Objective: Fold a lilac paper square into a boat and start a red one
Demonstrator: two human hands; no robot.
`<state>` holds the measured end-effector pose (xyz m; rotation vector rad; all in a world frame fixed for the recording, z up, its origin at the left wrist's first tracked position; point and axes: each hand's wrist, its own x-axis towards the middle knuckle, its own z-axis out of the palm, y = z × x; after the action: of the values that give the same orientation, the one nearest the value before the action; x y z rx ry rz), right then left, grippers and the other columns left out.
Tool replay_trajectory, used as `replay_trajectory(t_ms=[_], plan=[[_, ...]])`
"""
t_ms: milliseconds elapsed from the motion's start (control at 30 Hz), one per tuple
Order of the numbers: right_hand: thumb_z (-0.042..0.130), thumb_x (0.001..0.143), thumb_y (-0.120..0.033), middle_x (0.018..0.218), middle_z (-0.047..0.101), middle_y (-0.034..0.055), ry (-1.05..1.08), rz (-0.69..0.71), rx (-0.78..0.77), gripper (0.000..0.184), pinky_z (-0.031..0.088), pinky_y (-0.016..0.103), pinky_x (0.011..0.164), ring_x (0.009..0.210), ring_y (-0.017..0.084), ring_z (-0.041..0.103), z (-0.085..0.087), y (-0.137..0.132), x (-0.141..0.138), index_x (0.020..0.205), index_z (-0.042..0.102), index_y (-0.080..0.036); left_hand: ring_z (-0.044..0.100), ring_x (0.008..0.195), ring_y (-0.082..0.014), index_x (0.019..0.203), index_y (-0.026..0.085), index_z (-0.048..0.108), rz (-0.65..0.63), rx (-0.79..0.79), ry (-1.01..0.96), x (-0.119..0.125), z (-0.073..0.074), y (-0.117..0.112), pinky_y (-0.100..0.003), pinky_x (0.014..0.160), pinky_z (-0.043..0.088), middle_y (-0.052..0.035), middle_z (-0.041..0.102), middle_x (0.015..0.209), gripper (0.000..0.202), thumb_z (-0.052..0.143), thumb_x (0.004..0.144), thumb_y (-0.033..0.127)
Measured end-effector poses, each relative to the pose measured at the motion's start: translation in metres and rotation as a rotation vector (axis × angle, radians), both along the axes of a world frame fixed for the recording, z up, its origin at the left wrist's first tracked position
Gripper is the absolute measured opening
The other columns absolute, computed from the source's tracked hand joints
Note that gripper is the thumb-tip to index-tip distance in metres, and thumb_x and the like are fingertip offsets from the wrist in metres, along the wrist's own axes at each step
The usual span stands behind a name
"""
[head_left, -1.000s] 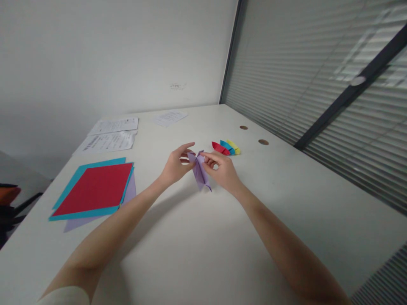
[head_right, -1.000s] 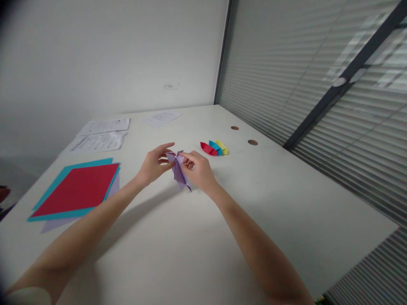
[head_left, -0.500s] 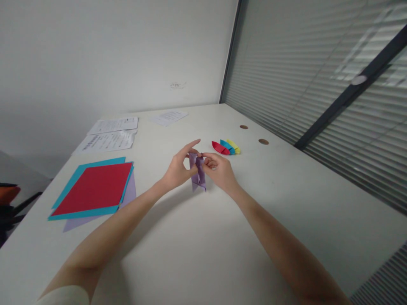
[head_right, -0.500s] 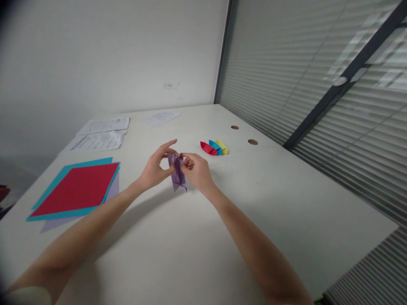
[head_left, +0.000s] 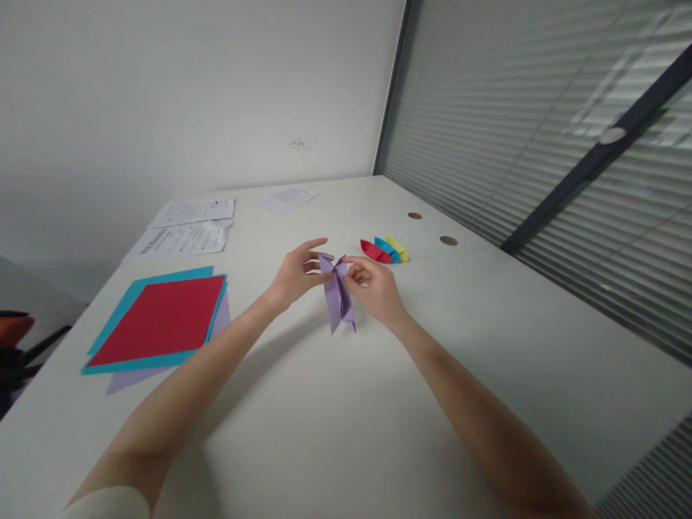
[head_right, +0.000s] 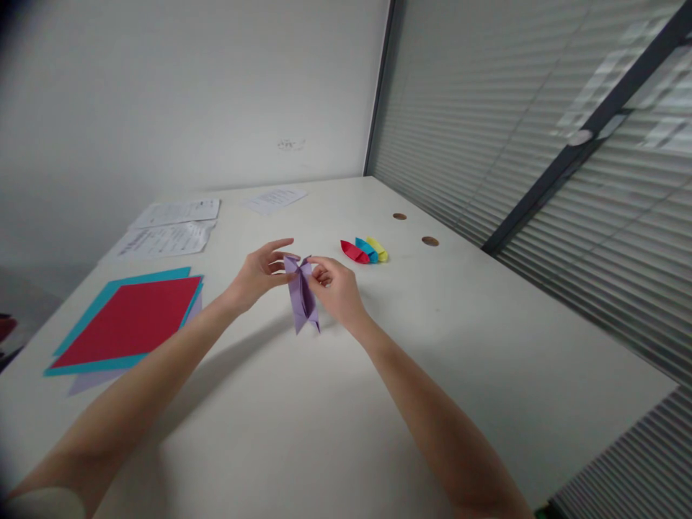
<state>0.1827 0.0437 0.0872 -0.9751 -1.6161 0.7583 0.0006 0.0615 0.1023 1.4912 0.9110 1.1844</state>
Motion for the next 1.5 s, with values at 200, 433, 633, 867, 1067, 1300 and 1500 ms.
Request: replay_trajectory(t_ms=[200, 433, 633, 867, 1067, 1300, 1500], plan=[[0.062, 0.073, -0.024, 0.069, 0.058, -0.0028, 0.022, -0.015, -0.074, 0.027, 0.047, 0.024, 0.055, 0.056, 0.009, 0.054, -0.002, 0.002, 0.001, 0.099, 0.067, -0.018, 0.065, 0.088, -0.0153, 0.123, 0.017, 0.059, -0.012, 0.111, 0.062, -0.001, 0.003, -0.002, -0.031, 0.083, 0.052, -0.0038, 0.067, 0.091, 0.062, 0.076, 0.064, 0.015], [0.066, 0.074, -0.031, 0.071, 0.059, -0.0026, 0.066, 0.008, -0.124, 0.027, 0.049, 0.025, 0.055, 0.055, 0.010, 0.057, 0.002, 0.002, 0.002, 0.099, 0.066, -0.021, 0.064, 0.078, -0.0135, 0.120, 0.020, 0.060, -0.030, 0.208, 0.201, -0.005, 0.006, -0.003, -0.029, 0.076, 0.055, 0.0006, 0.061, 0.079, 0.054, 0.075, 0.068, 0.019], [0.071, 0.071, -0.033, 0.074, 0.065, -0.0004, 0.102, 0.023, -0.113, 0.029, 0.053, 0.028, 0.063, 0.062, 0.013, 0.062, -0.003, 0.010, 0.008, 0.097, 0.065, -0.021, 0.066, 0.082, -0.0156, 0.122, 0.024, 0.062, -0.250, 0.379, 0.508, -0.017, 0.012, -0.005, -0.032, 0.081, 0.057, -0.0048, 0.068, 0.100, 0.048, 0.072, 0.076, 0.023], [0.065, 0.078, -0.054, 0.086, 0.067, 0.0051, 0.223, -0.274, -0.049, 0.037, 0.051, 0.029, 0.068, 0.077, 0.015, 0.063, -0.005, 0.030, 0.026, 0.093, 0.062, -0.020, 0.066, 0.062, -0.0119, 0.117, 0.018, 0.058, 0.180, 0.227, 0.186, -0.021, 0.002, 0.013, -0.026, 0.063, 0.059, 0.0003, 0.063, 0.079, 0.054, 0.078, 0.066, 0.024], [0.068, 0.075, -0.052, 0.096, 0.068, 0.0064, 0.235, -0.224, -0.113, 0.037, 0.052, 0.029, 0.069, 0.082, 0.016, 0.065, -0.011, 0.031, 0.024, 0.094, 0.060, -0.021, 0.064, 0.058, -0.0118, 0.118, 0.018, 0.055, 0.332, 0.194, 0.122, -0.025, -0.002, 0.021, -0.022, 0.054, 0.052, 0.0024, 0.063, 0.071, 0.060, 0.078, 0.063, 0.024], [0.077, 0.065, -0.038, 0.133, 0.059, 0.0096, 0.314, 0.010, -0.298, 0.053, 0.054, 0.033, 0.081, 0.101, 0.021, 0.066, -0.019, 0.030, 0.017, 0.114, 0.062, -0.024, 0.055, 0.056, -0.0080, 0.116, 0.017, 0.057, 0.278, 0.213, 0.076, -0.019, -0.009, 0.023, -0.021, 0.055, 0.043, 0.0012, 0.064, 0.073, 0.059, 0.080, 0.063, 0.028], [0.077, 0.064, -0.047, 0.099, 0.069, 0.0034, 0.408, 0.106, -0.386, 0.047, 0.054, 0.029, 0.070, 0.082, 0.017, 0.069, -0.011, 0.029, 0.024, 0.104, 0.064, -0.025, 0.056, 0.059, -0.0081, 0.117, 0.018, 0.058, 0.246, 0.195, 0.043, -0.017, -0.011, 0.020, -0.021, 0.057, 0.043, 0.0019, 0.062, 0.076, 0.060, 0.081, 0.063, 0.030]])
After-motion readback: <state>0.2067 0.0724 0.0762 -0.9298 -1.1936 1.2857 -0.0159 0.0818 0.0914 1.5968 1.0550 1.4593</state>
